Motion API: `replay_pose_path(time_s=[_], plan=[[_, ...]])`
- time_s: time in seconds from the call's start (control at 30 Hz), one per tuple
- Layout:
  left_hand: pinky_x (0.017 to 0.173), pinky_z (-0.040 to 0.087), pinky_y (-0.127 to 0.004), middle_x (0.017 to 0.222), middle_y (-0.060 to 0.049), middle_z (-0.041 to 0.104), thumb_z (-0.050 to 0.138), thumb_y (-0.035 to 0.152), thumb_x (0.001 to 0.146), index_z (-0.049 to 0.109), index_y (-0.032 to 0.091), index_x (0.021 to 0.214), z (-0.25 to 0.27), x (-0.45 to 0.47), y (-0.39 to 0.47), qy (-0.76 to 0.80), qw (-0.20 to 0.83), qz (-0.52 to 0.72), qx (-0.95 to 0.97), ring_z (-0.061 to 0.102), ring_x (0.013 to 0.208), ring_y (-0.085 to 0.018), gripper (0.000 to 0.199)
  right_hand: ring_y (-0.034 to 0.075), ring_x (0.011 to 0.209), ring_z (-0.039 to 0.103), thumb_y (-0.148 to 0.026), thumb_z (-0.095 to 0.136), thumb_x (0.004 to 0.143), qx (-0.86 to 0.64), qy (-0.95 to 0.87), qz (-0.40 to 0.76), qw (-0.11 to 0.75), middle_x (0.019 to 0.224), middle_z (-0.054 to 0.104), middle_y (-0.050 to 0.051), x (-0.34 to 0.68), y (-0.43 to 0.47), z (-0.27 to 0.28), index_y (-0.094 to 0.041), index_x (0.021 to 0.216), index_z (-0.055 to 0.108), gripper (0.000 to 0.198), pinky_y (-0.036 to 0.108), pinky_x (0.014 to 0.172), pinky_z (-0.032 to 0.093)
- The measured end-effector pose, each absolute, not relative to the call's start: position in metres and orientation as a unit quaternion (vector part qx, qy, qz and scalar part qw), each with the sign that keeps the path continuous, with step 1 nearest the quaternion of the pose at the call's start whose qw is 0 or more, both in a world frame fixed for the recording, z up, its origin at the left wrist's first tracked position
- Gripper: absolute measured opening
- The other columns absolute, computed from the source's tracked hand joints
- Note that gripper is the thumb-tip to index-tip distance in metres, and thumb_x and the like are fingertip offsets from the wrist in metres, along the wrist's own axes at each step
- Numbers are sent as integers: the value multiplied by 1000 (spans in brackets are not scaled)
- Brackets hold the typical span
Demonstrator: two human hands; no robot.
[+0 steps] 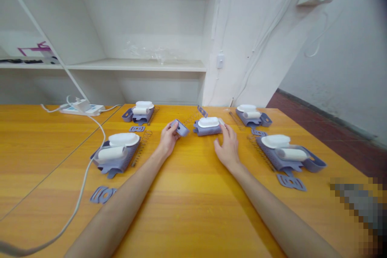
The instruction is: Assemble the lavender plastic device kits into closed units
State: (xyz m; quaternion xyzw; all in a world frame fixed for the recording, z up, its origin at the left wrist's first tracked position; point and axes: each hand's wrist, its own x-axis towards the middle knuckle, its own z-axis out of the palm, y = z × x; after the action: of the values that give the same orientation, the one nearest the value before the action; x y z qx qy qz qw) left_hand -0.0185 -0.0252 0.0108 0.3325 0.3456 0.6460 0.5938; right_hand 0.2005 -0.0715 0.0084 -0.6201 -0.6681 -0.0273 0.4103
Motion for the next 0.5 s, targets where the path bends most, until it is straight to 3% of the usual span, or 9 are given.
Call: replay_pose_path(time_s=[0.1, 0.23, 0.5], plan=[[65, 47, -25, 84, 1, 58, 71, 43, 63, 55, 18, 92, 6, -22, -17, 393, 505, 710, 293, 57, 69, -10, 41, 27, 130, 30, -22, 50, 75, -649, -676, -26, 349, 145, 28, 15, 205, -67, 4, -12, 136, 34, 64, 44, 106, 27], [68, 45, -23, 80, 2, 56, 63, 45, 68, 55, 17, 85, 1, -32, -8, 465, 374, 749, 287, 54, 72, -10, 34, 29, 134, 23, -27, 49, 77, -670, -685, -6, 286, 148, 25, 13, 204, -65, 1, -13, 137, 35, 63, 47, 107, 24], [69, 43, -23, 75, 2, 55, 58, 37, 73, 58, 18, 86, 6, -38, -12, 506, 307, 741, 316, 53, 74, -13, 23, 30, 131, 27, -30, 48, 78, -682, -677, -12, 275, 148, 27, 11, 202, -68, 3, -18, 136, 37, 60, 49, 105, 25]])
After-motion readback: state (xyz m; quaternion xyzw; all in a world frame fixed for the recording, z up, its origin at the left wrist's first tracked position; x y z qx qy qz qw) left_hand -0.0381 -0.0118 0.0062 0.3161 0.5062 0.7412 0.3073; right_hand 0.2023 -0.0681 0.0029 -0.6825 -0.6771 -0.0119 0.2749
